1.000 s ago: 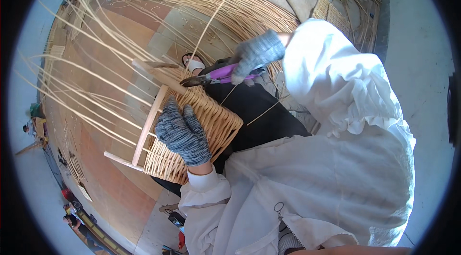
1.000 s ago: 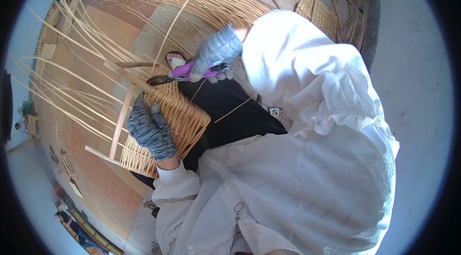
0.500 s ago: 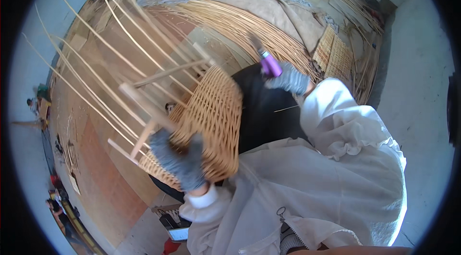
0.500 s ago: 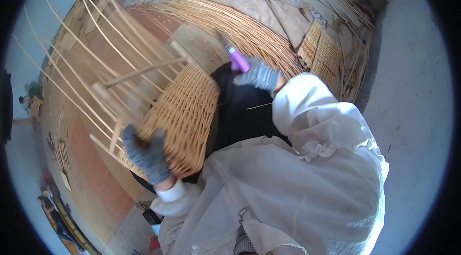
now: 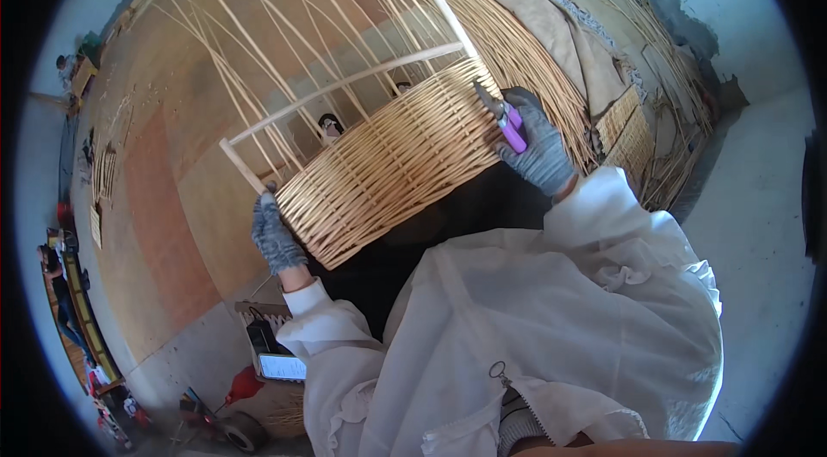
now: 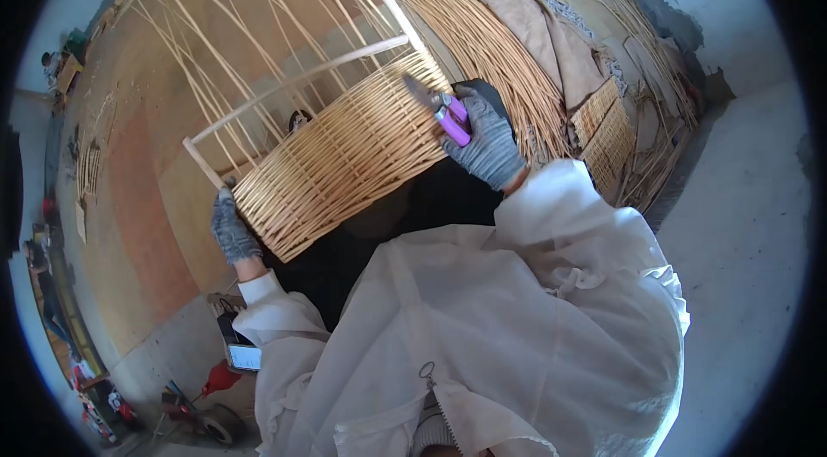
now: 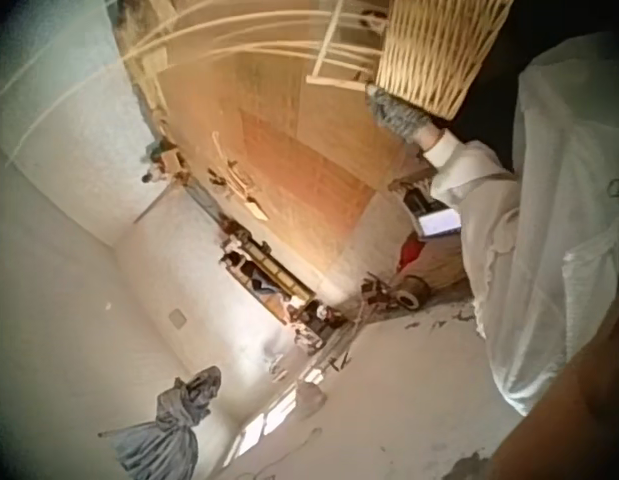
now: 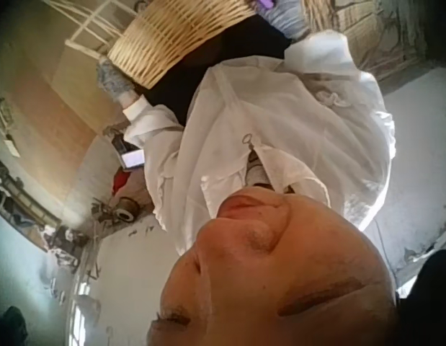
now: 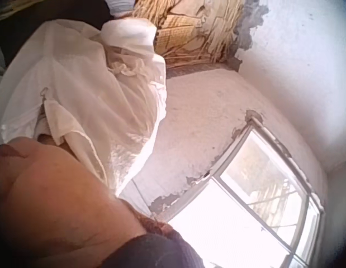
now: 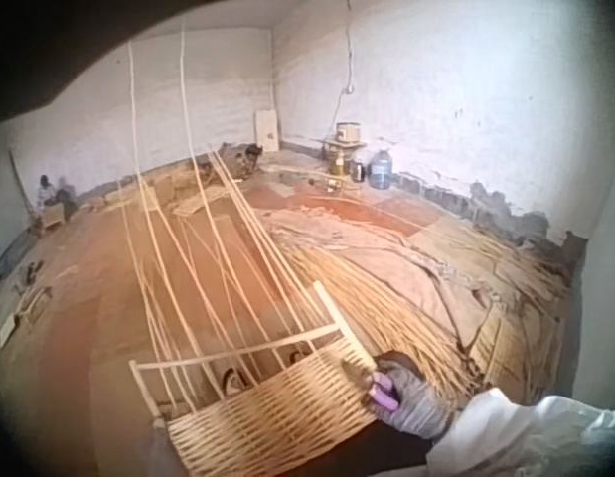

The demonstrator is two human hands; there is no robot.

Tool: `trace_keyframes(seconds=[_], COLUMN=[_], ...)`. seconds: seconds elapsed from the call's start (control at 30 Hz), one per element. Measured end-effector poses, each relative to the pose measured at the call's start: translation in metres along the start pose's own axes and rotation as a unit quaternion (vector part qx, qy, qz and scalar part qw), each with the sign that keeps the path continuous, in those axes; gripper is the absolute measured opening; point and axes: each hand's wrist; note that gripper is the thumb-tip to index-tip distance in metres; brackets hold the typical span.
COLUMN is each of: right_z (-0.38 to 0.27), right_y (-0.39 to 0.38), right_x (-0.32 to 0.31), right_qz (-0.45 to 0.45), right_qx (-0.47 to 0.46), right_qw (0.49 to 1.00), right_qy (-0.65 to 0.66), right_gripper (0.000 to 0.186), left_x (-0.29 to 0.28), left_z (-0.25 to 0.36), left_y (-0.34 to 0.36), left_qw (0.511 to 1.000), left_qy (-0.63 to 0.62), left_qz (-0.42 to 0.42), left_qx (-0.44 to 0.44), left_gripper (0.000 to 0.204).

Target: The person weaves a rectangular basket using thin wooden strips, interlacing them through a vertical frame. They use a hammer to tighten the weave and pliers to trim the excess ends of the strips.

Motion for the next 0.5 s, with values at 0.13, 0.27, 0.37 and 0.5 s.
trace_keyframes(seconds=[0.13,0.27,0.37,0.5], right_z=[-0.041,-0.059,-0.095,-0.102], right_y=[0.004,0.003,0.015,0.029], right_x=[-0.006,0.036,0.044,0.081], right_qz=[-0.204,-0.289,-0.254,-0.184], right_qx=[0.029,0.005,-0.05,-0.124], right_qw=[0.978,0.955,0.957,0.969], right_qy=[0.018,-0.058,-0.127,-0.108], right_gripper=[0.06,0.072,0.065,0.056], left_x=[0.071,0.107,0.078,0.041], left_z=[0.063,0.044,0.038,0.033], left_y=[-0.012,0.005,0.02,0.022], left_qw=[0.765,0.714,0.835,0.953], left_qy=[0.437,0.48,0.387,0.18], left_qz=[0.016,-0.191,-0.17,-0.104], left_qx=[0.473,0.472,0.352,0.221], left_gripper=[0.024,0.018,0.015,0.013])
Point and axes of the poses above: each hand's wrist, its own y-axis towards the middle knuckle, its own x-axis out of the palm, z = x × y, and after that the axes turned 6 degrees about x, right-handed
